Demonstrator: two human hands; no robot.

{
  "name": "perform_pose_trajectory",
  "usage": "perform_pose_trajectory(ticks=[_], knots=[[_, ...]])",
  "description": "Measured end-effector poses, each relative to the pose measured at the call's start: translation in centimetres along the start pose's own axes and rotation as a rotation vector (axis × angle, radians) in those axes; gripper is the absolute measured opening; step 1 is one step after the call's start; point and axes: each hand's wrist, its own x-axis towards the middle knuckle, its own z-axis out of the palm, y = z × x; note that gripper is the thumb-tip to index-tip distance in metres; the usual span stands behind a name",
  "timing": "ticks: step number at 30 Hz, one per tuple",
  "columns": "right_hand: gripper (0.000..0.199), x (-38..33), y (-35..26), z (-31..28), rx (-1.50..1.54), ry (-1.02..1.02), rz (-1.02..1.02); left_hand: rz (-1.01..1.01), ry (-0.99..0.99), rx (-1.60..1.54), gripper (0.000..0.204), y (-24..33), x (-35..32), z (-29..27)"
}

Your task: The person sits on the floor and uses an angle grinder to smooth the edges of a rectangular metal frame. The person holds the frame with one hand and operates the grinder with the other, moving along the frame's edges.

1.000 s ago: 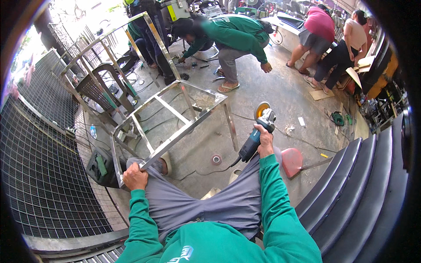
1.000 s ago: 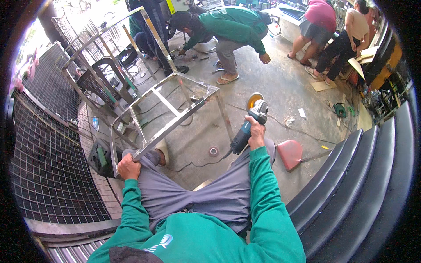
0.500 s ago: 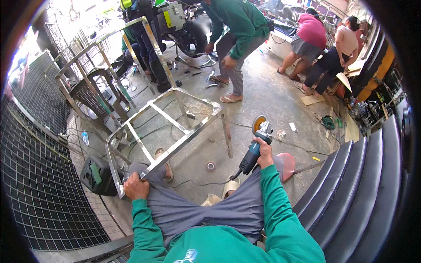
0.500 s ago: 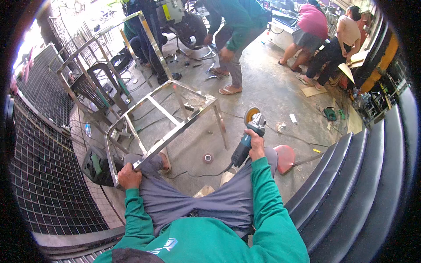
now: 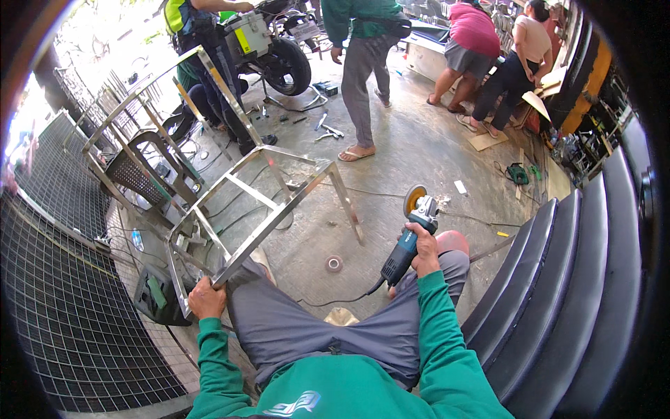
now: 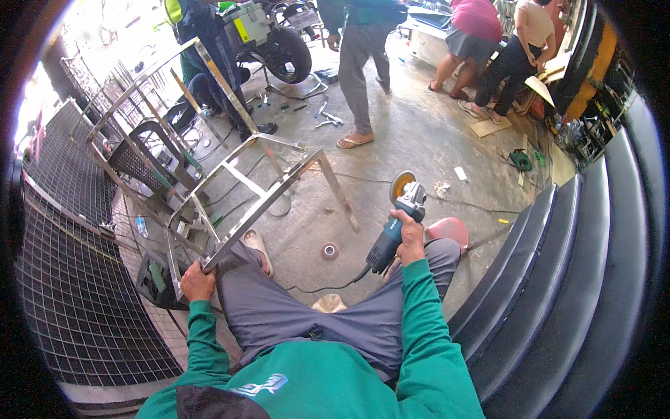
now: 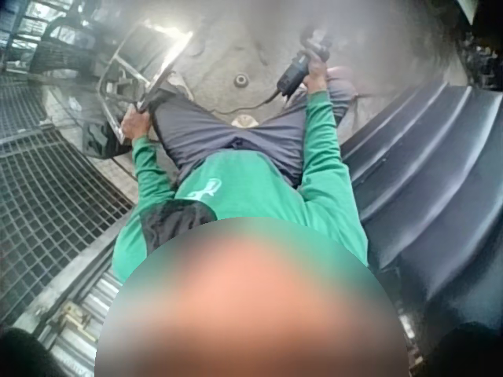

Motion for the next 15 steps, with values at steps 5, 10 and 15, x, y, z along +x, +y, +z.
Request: perform_pose_trajectory(ticks=[5, 10, 15], knots=[[0.025, 2.1, 1.8, -1.2, 0.063, 0.036, 0.033, -0.099, -0.102, 0.084, 0.022, 1.1, 1.0, -0.1], [0.027, 2.4, 3.7, -1.4, 0.11, 0.071, 0.156, -0.104, -0.067, 0.15, 0.022, 2.8, 1.8, -0.1], [0.026, 1.1, 2.4, 0.9, 0.136, 0.028, 0.107, -0.109, 0.01, 0.22, 0.021, 3.2, 1.6, 1.2]])
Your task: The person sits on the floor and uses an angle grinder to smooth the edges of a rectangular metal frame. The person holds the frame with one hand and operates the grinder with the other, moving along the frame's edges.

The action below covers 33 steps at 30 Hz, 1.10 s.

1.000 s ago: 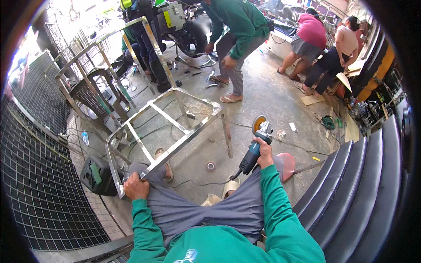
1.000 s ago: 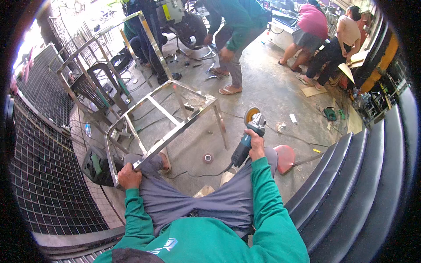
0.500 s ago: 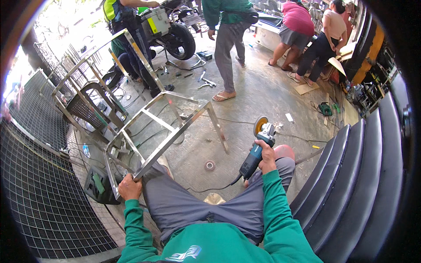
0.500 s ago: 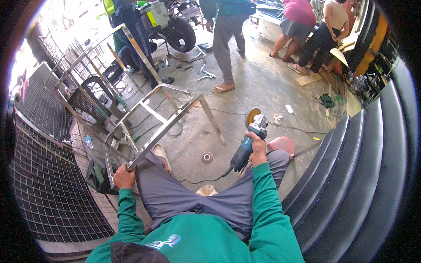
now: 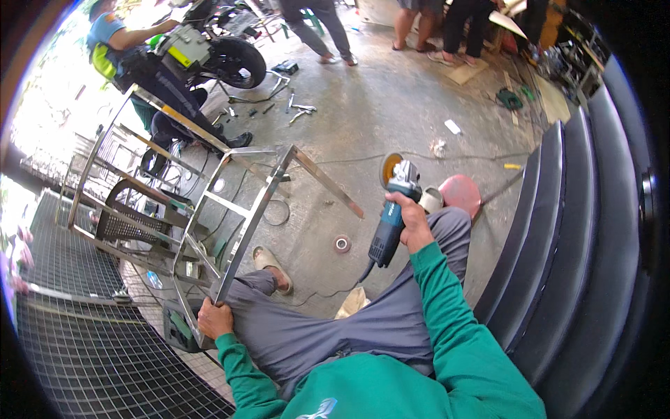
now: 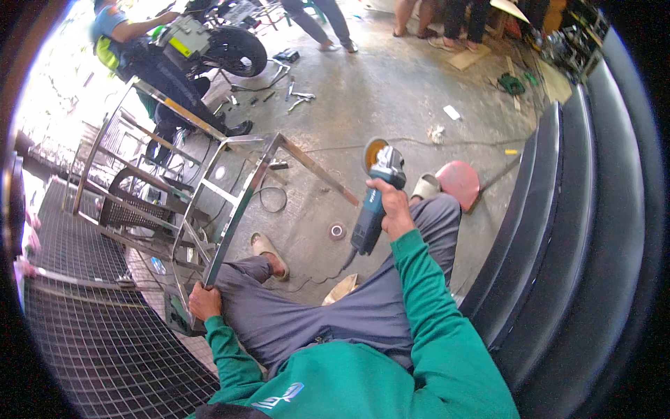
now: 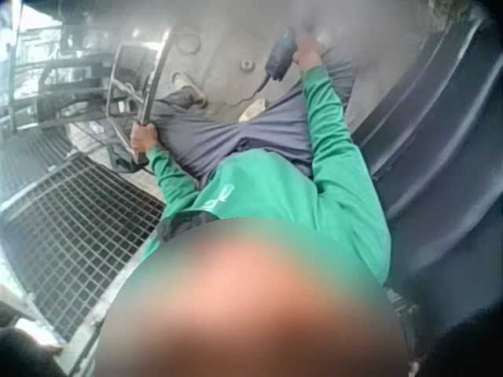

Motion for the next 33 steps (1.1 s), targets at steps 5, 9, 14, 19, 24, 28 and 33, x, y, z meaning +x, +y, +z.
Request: perform_pose_trajectory(ticks=[5, 9, 14, 19, 24, 28, 33], knots=[[0.036, -1.3, 1.6, 5.3, 0.21, -0.044, 0.016, 0.021, 0.027, 0.023, 0.021, -0.6, 0.1, 0.5], [0.035, -0.5, 4.7, 8.4, 0.178, -0.1, 0.147, 0.026, 0.041, 0.03, 0.02, -0.4, -0.4, 0.4], [0.037, 0.5, 10.5, 10.3, 0.241, -0.005, 0.109, 0.045, 0.09, 0.014, 0.018, -0.1, -2.0, 0.8], [0.037, 1.2, 14.1, 9.7, 0.342, -0.027, 0.073, 0.058, 0.151, 0.035, 0.016, 0.2, -3.2, 1.6], [0.036, 3.5, 14.9, 6.9, 0.304, -0.144, 0.091, 0.083, 0.15, 0.012, 0.014, 0.2, -3.8, 1.9], [0.035, 5.0, 16.1, 5.3, 0.353, -0.145, 0.162, 0.058, 0.129, 0.004, 0.017, 0.1, -3.5, 2.2], [0.041, 5.6, 18.0, 4.3, 0.519, -0.123, 0.194, 0.08, 0.118, 0.016, 0.017, -0.1, -3.4, 2.4]])
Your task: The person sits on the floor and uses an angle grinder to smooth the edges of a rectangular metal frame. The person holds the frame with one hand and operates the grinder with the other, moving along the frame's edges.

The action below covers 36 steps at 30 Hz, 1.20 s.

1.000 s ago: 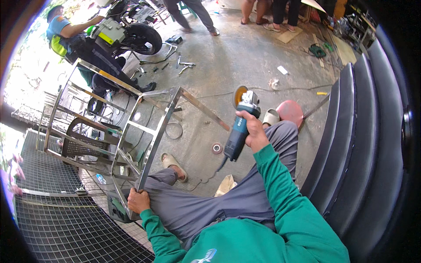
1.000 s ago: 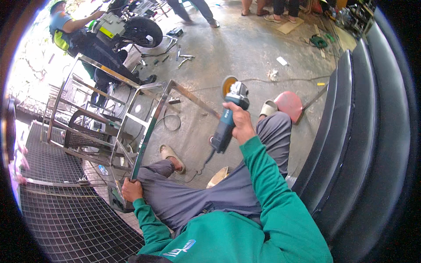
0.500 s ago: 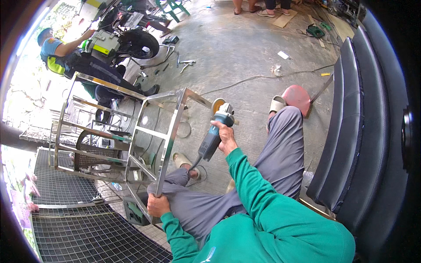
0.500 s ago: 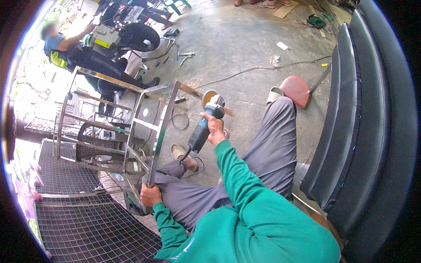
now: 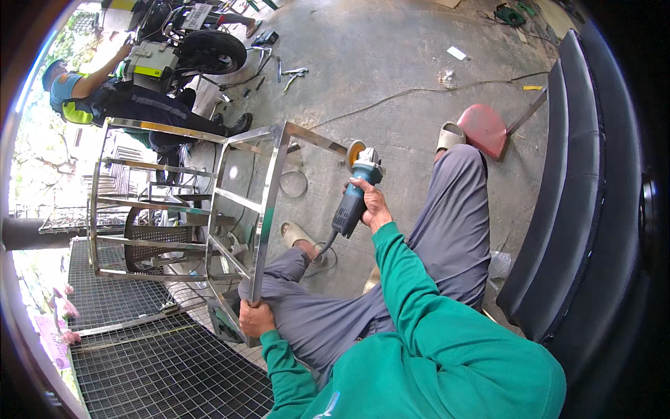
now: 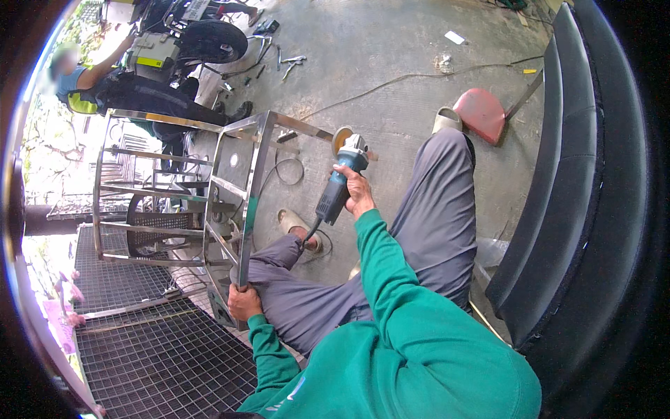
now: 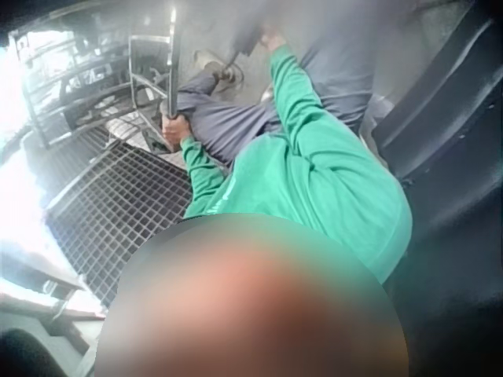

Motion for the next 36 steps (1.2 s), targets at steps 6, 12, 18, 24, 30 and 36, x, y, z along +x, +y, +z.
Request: perform_pose_trajectory(ticks=[6, 12, 18, 24, 30, 36], knots=[[0.041, 0.3, 0.5, -0.7, -0.065, 0.051, 0.023, 0.006, 0.003, 0.05, 0.017, 0.5, -0.5, -0.4], [0.039, -0.4, 0.0, 0.4, -0.233, 0.016, -0.016, 0.013, 0.003, 0.036, 0.017, 1.0, -0.4, -0.8], [0.042, -1.7, 0.2, 2.5, -0.404, 0.049, -0.157, 0.027, 0.007, 0.025, 0.014, 1.0, -0.6, -0.8], [0.039, -0.7, 1.0, 3.2, -0.517, 0.004, -0.227, 0.038, 0.014, 0.025, 0.013, 0.6, -1.0, -0.3], [0.026, -1.8, -0.2, 2.6, -0.207, 0.079, -0.006, 0.054, -0.012, 0.031, 0.015, 0.5, -0.7, -0.8], [0.037, -0.9, -0.2, 4.5, -0.451, -0.073, -0.227, 0.032, -0.02, 0.041, 0.018, 0.5, -1.2, -0.2]])
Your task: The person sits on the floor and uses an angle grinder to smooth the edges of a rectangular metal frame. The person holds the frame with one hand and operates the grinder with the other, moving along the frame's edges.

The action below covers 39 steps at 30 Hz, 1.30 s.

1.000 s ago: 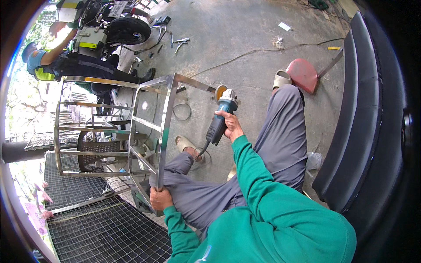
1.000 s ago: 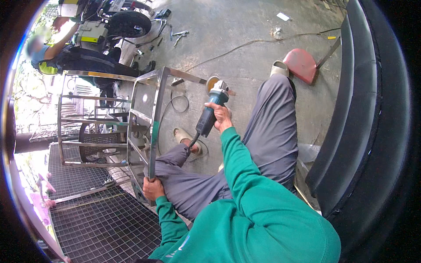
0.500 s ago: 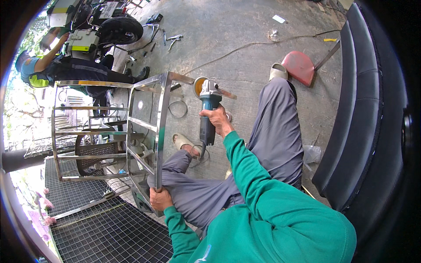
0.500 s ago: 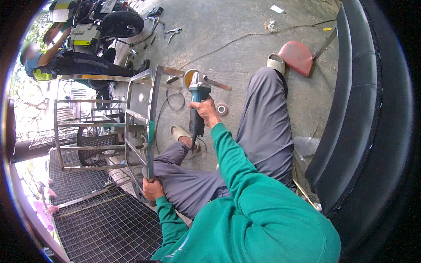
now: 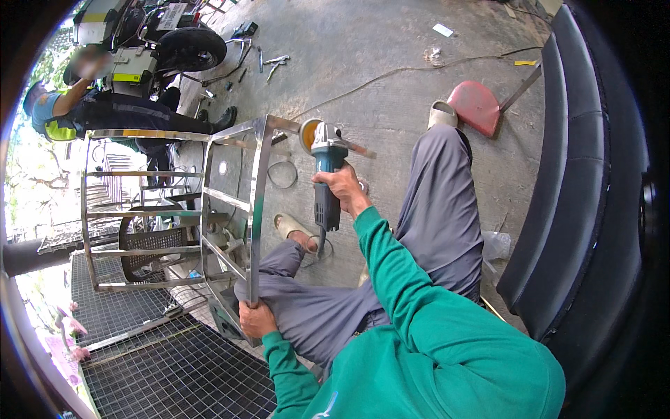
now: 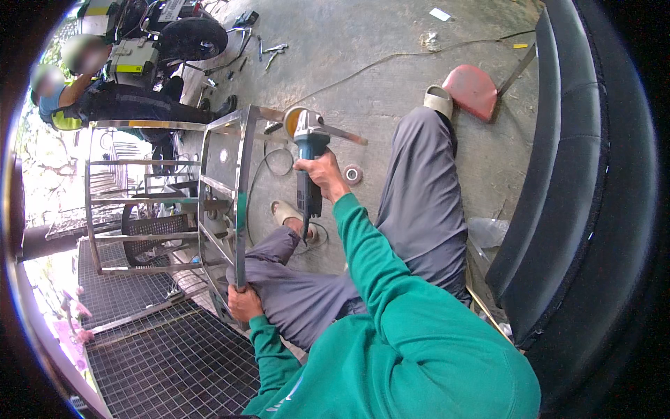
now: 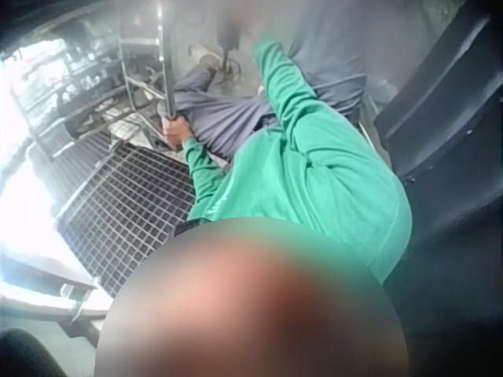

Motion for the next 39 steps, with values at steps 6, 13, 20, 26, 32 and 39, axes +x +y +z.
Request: perform_pose_trajectory(ticks=[6, 13, 20, 26, 32, 39], knots=[[0.032, -0.3, -0.6, -0.4, 0.055, 0.052, 0.111, -0.008, -0.033, -0.017, 0.017, -0.6, 0.5, -0.2], [0.034, -1.1, -1.3, 0.6, -0.026, 0.052, 0.026, -0.007, -0.041, -0.015, 0.017, 0.1, 0.3, -0.5], [0.032, -0.3, -1.3, 2.2, -0.094, 0.03, -0.018, -0.041, -0.031, -0.023, 0.022, -0.4, 0.6, 0.0], [0.032, -1.3, -1.7, 0.5, 0.032, 0.128, 0.178, 0.0, -0.016, -0.028, 0.016, 0.2, 0.4, -0.8], [0.03, -0.1, -1.6, 2.7, -0.093, -0.013, -0.01, -0.004, -0.036, 0.004, 0.016, 0.3, 0.3, -0.7], [0.026, -0.9, -1.0, 0.9, 0.057, 0.124, 0.194, 0.009, 0.032, -0.021, 0.017, 0.4, 0.5, -0.6]])
